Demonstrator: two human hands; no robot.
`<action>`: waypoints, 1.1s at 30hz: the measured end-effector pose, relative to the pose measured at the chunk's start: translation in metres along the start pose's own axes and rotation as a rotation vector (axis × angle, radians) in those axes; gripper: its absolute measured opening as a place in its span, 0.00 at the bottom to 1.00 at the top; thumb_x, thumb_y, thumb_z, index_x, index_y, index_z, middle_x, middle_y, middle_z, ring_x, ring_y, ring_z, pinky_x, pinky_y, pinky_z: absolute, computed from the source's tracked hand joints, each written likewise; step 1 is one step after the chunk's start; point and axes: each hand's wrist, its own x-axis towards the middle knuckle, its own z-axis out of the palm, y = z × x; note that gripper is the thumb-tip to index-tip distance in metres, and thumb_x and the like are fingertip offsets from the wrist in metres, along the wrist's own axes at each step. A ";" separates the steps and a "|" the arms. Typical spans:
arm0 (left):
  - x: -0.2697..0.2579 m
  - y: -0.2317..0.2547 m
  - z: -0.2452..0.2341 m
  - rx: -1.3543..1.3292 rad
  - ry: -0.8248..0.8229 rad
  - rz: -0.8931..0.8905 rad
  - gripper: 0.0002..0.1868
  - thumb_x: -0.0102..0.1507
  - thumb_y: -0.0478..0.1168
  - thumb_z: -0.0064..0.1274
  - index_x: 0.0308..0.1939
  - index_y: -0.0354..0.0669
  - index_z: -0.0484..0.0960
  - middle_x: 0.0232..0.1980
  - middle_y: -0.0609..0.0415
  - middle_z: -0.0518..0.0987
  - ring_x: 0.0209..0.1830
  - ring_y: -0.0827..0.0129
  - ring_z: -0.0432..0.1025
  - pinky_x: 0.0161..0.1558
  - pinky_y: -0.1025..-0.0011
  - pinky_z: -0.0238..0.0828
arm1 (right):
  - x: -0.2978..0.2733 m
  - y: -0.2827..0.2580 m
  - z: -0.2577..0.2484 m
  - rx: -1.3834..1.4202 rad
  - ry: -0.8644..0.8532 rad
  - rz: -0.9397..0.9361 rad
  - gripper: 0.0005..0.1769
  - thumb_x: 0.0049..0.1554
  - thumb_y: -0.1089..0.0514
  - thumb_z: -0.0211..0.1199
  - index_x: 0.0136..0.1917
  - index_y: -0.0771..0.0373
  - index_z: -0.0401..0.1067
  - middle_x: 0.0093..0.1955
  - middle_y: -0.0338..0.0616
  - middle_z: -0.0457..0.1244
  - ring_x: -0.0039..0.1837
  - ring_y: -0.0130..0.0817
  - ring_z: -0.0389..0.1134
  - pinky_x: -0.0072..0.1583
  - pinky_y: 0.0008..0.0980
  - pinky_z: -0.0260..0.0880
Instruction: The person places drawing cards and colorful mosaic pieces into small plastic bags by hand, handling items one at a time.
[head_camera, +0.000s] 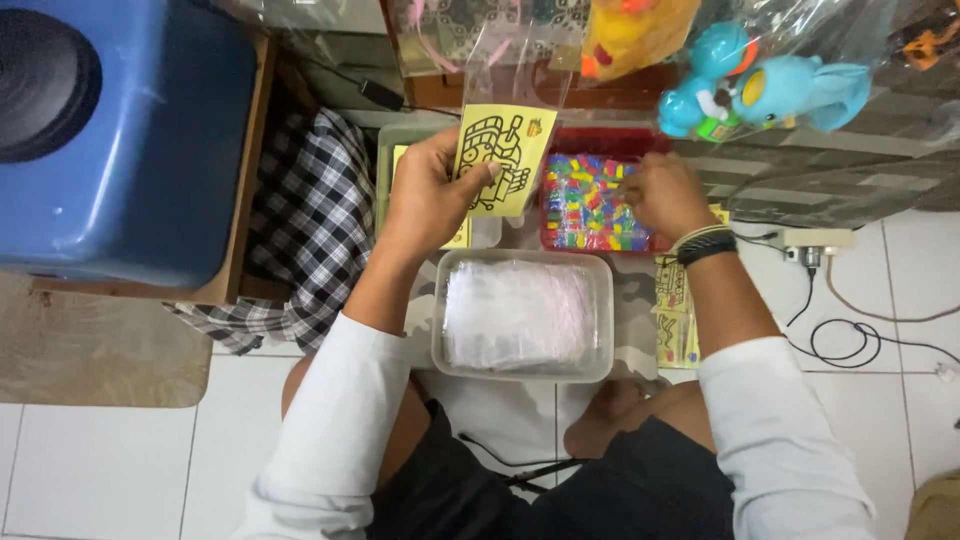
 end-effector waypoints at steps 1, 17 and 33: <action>0.000 0.001 0.001 -0.014 0.007 -0.002 0.07 0.61 0.32 0.61 0.43 0.34 0.84 0.26 0.45 0.82 0.28 0.70 0.75 0.33 0.68 0.75 | -0.003 -0.007 -0.028 0.204 0.056 -0.061 0.09 0.51 0.60 0.69 0.47 0.52 0.82 0.45 0.48 0.71 0.54 0.55 0.72 0.59 0.50 0.70; -0.013 0.018 0.028 0.051 -0.175 0.147 0.09 0.63 0.29 0.57 0.47 0.32 0.84 0.35 0.56 0.82 0.29 0.75 0.68 0.34 0.76 0.67 | -0.057 -0.116 -0.238 0.745 0.651 -0.301 0.12 0.57 0.77 0.74 0.53 0.75 0.79 0.50 0.52 0.64 0.57 0.40 0.62 0.59 0.33 0.64; -0.015 0.011 0.032 -0.183 -0.279 0.042 0.08 0.65 0.28 0.56 0.48 0.31 0.83 0.34 0.58 0.79 0.30 0.79 0.66 0.33 0.80 0.66 | -0.045 -0.125 -0.228 0.607 0.442 -0.304 0.13 0.55 0.67 0.69 0.54 0.68 0.75 0.48 0.42 0.66 0.41 0.33 0.58 0.51 0.34 0.60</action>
